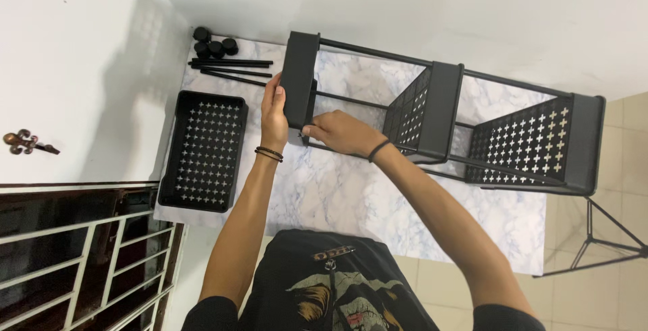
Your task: The person assembles a black plastic shelving unit by inserting rods into side panels and attaching a perforated shelf. The person handles rods, side panels, and a shelf, aligning and pressing components together on a marble-patterned table.
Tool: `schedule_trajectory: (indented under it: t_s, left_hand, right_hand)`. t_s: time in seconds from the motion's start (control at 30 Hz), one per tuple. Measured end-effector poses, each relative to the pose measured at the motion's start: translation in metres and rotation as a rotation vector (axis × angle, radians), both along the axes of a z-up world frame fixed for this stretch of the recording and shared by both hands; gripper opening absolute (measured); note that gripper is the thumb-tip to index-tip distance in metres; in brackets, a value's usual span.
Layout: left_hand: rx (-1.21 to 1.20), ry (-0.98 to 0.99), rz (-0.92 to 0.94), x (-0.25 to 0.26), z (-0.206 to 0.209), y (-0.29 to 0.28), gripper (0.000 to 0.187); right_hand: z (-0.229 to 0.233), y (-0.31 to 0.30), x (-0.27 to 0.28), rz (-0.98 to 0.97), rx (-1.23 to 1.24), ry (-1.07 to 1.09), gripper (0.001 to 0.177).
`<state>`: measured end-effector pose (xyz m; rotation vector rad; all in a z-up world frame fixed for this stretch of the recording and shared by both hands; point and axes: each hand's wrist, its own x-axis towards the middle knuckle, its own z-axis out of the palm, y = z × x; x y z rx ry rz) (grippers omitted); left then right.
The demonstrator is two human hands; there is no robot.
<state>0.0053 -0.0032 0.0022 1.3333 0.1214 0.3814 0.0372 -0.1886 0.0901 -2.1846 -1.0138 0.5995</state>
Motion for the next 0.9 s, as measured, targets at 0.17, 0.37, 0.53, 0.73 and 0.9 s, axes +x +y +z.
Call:
schedule_trajectory:
  t_s: [0.17, 0.37, 0.53, 0.73, 0.9]
  left_hand:
    - [-0.025, 0.042, 0.063, -0.008, -0.004, 0.002, 0.054]
    - [0.094, -0.124, 0.153, -0.024, -0.008, -0.012, 0.049]
    - [0.138, -0.076, 0.168, -0.033, -0.01, -0.015, 0.05]
    - [0.255, -0.096, 0.233, -0.047, -0.005, -0.02, 0.061]
    - [0.373, -0.1, 0.248, -0.078, -0.015, -0.03, 0.082]
  right_hand:
    - [0.018, -0.002, -0.029, -0.236, 0.098, -0.157, 0.044]
    - [0.024, -0.015, -0.055, -0.315, 0.322, -0.73, 0.03]
    - [0.015, -0.028, -0.076, -0.413, 0.392, -0.728, 0.031]
    - [-0.019, -0.076, -0.113, -0.596, 0.486, -0.87, 0.035]
    - [-0.069, -0.126, -0.147, -0.896, 0.464, -0.734, 0.032]
